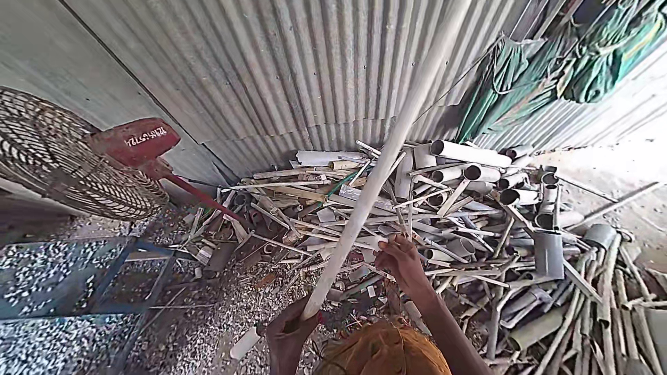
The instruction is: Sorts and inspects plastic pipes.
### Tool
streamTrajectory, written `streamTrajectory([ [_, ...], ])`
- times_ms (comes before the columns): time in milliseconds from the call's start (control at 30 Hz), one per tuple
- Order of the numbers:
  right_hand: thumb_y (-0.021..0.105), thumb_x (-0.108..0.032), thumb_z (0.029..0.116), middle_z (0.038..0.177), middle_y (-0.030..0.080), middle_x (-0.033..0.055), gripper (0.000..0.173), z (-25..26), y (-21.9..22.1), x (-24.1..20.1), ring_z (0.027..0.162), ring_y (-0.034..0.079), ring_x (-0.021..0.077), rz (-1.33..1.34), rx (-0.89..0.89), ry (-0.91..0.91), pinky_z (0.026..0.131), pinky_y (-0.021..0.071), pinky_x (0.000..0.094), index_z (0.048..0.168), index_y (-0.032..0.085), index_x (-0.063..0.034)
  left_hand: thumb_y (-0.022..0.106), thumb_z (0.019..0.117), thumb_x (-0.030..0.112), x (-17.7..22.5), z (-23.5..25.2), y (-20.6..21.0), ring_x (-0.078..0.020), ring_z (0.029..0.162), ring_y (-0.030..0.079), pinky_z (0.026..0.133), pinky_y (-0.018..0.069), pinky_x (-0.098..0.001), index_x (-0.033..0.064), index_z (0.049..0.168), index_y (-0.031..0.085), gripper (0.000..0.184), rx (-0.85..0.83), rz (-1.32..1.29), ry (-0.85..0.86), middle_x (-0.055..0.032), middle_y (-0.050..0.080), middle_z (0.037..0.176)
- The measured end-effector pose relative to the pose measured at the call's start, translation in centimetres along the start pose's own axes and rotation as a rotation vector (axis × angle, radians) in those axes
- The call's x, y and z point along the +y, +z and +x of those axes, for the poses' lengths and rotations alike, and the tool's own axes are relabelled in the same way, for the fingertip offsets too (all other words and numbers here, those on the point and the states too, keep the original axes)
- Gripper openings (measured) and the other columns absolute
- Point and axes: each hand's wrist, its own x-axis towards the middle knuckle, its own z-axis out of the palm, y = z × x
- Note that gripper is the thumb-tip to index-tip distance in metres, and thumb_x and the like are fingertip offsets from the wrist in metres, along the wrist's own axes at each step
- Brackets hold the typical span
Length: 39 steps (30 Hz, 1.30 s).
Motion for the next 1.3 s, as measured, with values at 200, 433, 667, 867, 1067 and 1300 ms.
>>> streamTrajectory([
  [200,0.074,-0.013,0.0896,0.137,0.061,0.0207,0.054,0.3,-1.1,-1.1,0.12,0.065,0.0251,-0.684,-0.178,-0.159,0.096,0.0585,0.0376,0.137,0.057,0.005,0.08,0.0691,0.0,0.4,2.5,-0.9,-0.0024,0.081,0.074,0.075,0.062,-0.0215,0.0018,0.108,0.076,0.039,0.09,0.061,0.12,0.003,0.079,0.094],
  [433,0.068,-0.049,0.0945,0.114,0.073,0.0096,0.059,2.9,3.2,-7.5,0.103,0.073,0.024,0.091,-0.293,-0.328,0.091,0.0609,0.0432,0.137,0.048,-0.0123,0.086,0.0693,0.017,0.4,2.7,-1.7,0.0042,0.086,0.072,0.077,0.0572,-0.0127,0.0015,0.106,0.078,0.04,-0.023,0.305,0.208,-0.0032,0.079,0.098],
  [667,0.029,-0.04,0.1095,0.072,0.066,-0.0027,0.05,0.9,4.3,-6.3,0.071,0.067,0.0135,0.462,-0.246,-0.365,0.076,0.0589,0.0346,0.092,0.07,-0.0182,0.07,0.0891,0.043,2.8,3.9,-0.1,-0.0122,0.096,0.072,0.09,0.0543,-0.0354,0.0159,0.113,0.079,0.037,-0.008,0.682,0.465,-0.0021,0.078,0.104],
  [867,0.012,-0.046,0.1095,0.067,0.062,-0.0018,0.065,0.3,3.4,-6.1,0.066,0.066,0.0156,0.473,-0.176,-0.404,0.073,0.0592,0.037,0.091,0.066,-0.0139,0.075,0.0908,0.039,4.7,4.0,2.1,-0.0092,0.099,0.071,0.095,0.0519,-0.0304,0.018,0.111,0.079,0.029,-0.024,0.592,0.577,0.0002,0.078,0.105],
  [1067,0.005,-0.048,0.109,0.067,0.061,-0.0002,0.071,-0.1,2.4,-5.8,0.066,0.066,0.017,0.535,-0.13,-0.405,0.074,0.0601,0.0388,0.092,0.063,-0.0105,0.076,0.0913,0.031,4.8,4.1,3.1,-0.0081,0.102,0.069,0.094,0.0495,-0.0293,0.0187,0.104,0.08,0.018,-0.03,0.53,0.622,0.0028,0.078,0.108],
  [1300,0.013,-0.045,0.1093,0.07,0.065,0.0,0.065,-0.6,0.9,-4.8,0.07,0.068,0.0182,0.549,-0.119,-0.394,0.078,0.0601,0.041,0.092,0.066,-0.0122,0.073,0.089,0.022,5.2,3.8,4.4,-0.0162,0.107,0.07,0.098,0.0524,-0.0391,0.0122,0.11,0.076,0.023,-0.143,0.55,0.363,-0.0019,0.076,0.111],
])
